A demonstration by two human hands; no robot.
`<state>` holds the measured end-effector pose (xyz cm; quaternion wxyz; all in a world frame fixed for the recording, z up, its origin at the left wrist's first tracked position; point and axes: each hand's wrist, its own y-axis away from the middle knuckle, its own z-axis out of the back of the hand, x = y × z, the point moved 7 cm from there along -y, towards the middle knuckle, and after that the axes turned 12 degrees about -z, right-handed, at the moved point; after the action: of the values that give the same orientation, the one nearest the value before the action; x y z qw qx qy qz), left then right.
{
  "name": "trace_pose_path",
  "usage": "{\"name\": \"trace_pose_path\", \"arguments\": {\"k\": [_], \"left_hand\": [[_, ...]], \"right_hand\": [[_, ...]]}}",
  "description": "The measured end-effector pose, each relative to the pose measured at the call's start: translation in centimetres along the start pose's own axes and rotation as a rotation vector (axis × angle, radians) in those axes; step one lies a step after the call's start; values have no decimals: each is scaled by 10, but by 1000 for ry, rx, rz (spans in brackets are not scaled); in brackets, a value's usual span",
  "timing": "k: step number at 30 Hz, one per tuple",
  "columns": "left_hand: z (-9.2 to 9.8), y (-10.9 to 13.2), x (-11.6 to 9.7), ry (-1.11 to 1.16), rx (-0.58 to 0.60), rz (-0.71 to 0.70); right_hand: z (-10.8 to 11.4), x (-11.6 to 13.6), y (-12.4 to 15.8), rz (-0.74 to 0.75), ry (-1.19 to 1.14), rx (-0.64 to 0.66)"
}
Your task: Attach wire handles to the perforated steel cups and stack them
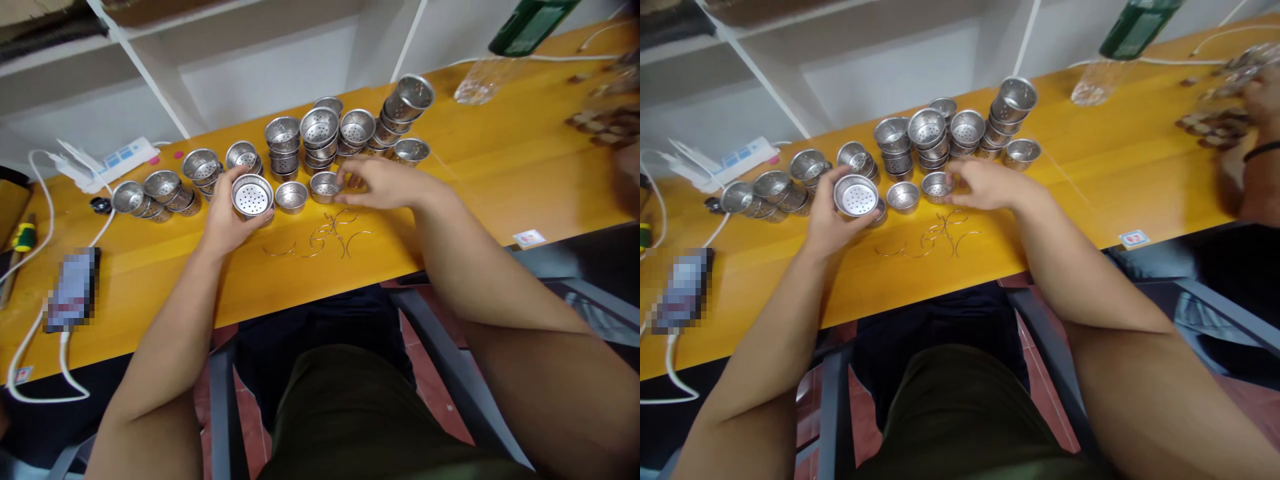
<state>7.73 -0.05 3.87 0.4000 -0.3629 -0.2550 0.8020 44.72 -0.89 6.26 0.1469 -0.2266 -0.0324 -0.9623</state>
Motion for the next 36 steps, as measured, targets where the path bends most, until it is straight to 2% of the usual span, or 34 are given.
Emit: {"name": "trace_pose_path", "arguments": {"k": [2, 3, 6, 8, 11, 13, 16, 19, 25, 30, 36], "left_hand": [[1, 0, 0, 21, -27, 14], [1, 0, 0, 23, -36, 23], [2, -2, -7, 1, -31, 8], [2, -5, -12, -13, -32, -36], [2, -9, -15, -22, -41, -59], [1, -9, -14, -27, -35, -39], [0, -7, -13, -24, -35, -37], [-1, -4, -10, 11, -69, -46], [-4, 2, 0, 49, -157, -60], [-4, 2, -3, 50, -152, -104], [-2, 0, -10, 35, -114, -101]], "right_hand": [[4, 1, 21, -33, -24, 1], [1, 4, 32, -42, -40, 48], [-21, 16, 58, -5, -40, 203], [-31, 21, 63, 6, 33, 174], [-39, 19, 55, -65, 153, 98], [-42, 19, 46, -95, 196, 132], [-43, 29, 36, -57, 267, 201], [-42, 42, 32, -21, 384, 249], [-41, 61, 30, -39, 573, 363], [-41, 71, 31, -62, 691, 400], [-43, 71, 35, -45, 697, 409]]}}
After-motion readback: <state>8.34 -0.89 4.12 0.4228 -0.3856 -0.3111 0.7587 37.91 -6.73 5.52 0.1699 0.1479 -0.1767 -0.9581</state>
